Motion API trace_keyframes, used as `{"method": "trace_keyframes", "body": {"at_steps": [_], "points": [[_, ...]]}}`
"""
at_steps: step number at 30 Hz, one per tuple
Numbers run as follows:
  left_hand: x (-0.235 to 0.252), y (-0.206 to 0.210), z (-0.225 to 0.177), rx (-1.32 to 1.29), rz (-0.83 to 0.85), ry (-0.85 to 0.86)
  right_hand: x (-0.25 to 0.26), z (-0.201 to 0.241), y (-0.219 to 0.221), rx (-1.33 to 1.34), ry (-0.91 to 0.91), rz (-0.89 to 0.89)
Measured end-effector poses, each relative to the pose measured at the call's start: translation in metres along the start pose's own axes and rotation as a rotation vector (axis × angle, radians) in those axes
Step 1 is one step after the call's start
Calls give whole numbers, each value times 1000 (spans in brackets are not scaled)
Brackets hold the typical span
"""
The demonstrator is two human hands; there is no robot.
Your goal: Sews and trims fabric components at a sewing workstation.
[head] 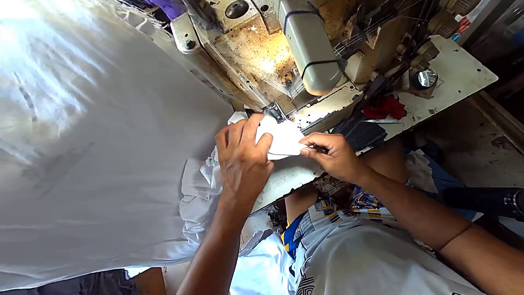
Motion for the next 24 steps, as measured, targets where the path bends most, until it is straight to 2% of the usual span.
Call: {"method": "trace_keyframes", "body": {"at_steps": [7,12,20,24], "points": [[2,4,22,-49,-68,-32,24,1,11,70,-12,-55],[2,-14,16,-211,105,3,25,-1,8,4,-70,-18],[-13,-40,53,-120,366,-143,36,-6,12,-24,-176,63],[-31,-48,59,-96,428,-176,37,-2,12,-21,-145,75]]}}
Point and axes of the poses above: each hand's wrist, its own x-axis towards the middle knuckle, its own y-axis out of the palm, z = x × y, the point moved 5 cm from there along x, towards the middle knuckle, and after that the axes turned 4 degrees about y, right-handed, at the moved point
